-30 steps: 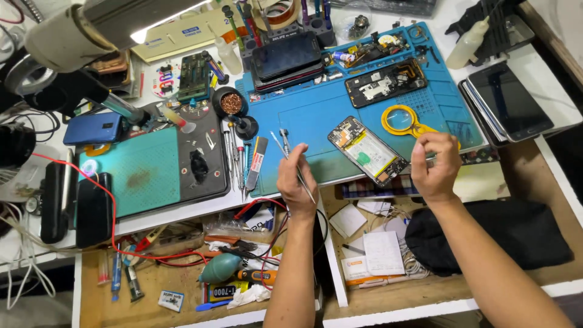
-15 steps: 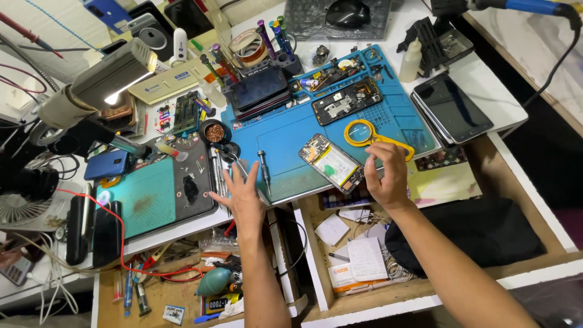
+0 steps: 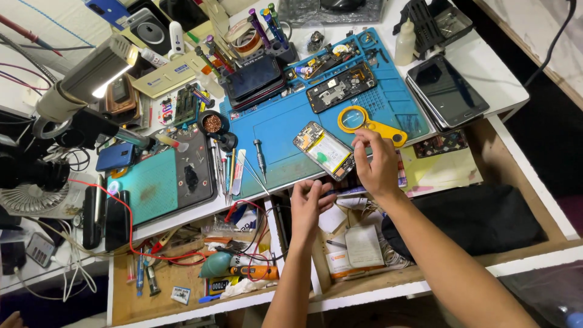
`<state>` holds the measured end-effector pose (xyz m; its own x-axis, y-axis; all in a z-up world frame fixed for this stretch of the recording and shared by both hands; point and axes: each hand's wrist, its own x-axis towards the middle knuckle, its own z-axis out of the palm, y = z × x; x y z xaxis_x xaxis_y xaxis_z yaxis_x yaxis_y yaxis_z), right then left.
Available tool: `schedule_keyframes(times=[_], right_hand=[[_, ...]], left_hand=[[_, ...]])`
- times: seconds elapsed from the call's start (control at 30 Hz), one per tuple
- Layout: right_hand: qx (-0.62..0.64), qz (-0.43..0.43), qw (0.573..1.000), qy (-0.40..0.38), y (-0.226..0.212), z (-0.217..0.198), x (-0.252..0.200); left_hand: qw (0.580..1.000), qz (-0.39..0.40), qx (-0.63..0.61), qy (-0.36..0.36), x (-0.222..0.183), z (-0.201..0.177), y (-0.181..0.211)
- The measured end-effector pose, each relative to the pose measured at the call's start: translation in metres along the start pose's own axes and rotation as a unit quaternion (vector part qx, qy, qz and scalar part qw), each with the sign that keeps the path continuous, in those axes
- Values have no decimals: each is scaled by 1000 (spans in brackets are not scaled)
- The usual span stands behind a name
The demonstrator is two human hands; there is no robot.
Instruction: Repairing a mobile phone by prying open the casing and inspecting internal components
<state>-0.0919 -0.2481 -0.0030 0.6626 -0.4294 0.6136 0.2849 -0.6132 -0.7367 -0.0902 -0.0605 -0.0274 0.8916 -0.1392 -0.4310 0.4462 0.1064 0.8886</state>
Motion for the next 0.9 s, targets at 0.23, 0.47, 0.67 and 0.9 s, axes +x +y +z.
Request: schedule_keyframes(times=[0.23,0.47,0.67,0.9], right_hand=[[112,60,992,-1,12,-2,-6],[234,106,966,-27,-2,-10,3],[281,309,878,-235,-59,-23,11],[468,433,715,-286,-58,-2,-13]], left_hand=[[986,68,-92,124,31,56,-14],[977,130,-137,102,13,44,-1],[981,190,-44,-17,-45,-5,23],[972,205,7,-110,-37,-31,17]])
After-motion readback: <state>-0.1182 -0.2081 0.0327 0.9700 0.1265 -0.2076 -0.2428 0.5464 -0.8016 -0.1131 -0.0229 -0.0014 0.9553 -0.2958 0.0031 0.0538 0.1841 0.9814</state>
